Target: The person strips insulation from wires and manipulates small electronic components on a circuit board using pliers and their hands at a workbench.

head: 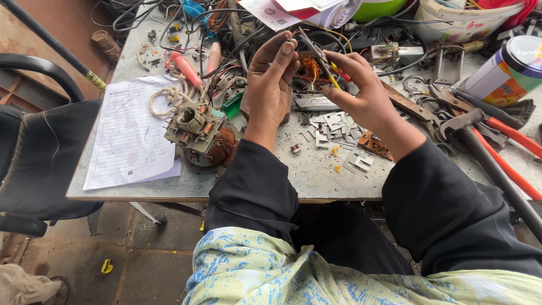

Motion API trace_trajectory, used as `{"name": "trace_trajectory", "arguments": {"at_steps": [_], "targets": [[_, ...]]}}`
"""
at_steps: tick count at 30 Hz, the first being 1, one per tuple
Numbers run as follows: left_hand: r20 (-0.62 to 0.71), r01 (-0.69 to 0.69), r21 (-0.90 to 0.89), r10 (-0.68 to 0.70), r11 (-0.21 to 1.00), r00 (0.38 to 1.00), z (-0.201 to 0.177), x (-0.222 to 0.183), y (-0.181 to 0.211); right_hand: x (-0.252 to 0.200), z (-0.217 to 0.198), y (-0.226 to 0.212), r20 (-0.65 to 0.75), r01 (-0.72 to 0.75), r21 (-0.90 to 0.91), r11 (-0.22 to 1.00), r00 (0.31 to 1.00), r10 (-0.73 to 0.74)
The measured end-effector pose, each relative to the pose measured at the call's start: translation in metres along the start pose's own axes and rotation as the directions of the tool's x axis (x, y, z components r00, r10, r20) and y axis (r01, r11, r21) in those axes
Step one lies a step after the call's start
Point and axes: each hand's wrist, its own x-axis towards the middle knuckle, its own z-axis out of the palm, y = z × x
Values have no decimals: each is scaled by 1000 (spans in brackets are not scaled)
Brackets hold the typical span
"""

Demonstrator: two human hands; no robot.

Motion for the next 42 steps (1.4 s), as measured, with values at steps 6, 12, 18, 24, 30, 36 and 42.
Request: {"name": "trace_trajectory", "arguments": {"at_steps": [6, 12, 18, 24, 30, 36, 42], "targets": [[3, 21, 274, -22, 962, 1000, 5, -4, -7, 5, -1, 14, 15, -83, 244, 966, 997, 82], [29, -15, 371, 5, 928, 1000, 6, 0, -9, 9, 7, 32, 69, -168, 317, 933, 986, 154], [-2, 5, 401, -5, 916, 1000, -5, 10, -16, 12, 16, 45, 133, -299, 584, 754, 952, 275], [-8, -33, 491, 42, 871, 999, -16, 20, -23, 21, 26, 49, 161, -330, 657, 678, 940, 302], [-3, -69, 584, 87, 809, 996, -24, 27, -30, 25, 32, 53, 185, -361, 629, 688, 930, 318], [-10, -51, 588, 70, 807, 997, -29, 34, -38, 30, 37, 61, 167, -394, 600, 696, 913, 373], [-36, -27, 602, 60, 798, 998, -37, 40, -48, 30, 43, 69, 125, -408, 568, 715, 901, 416]]}}
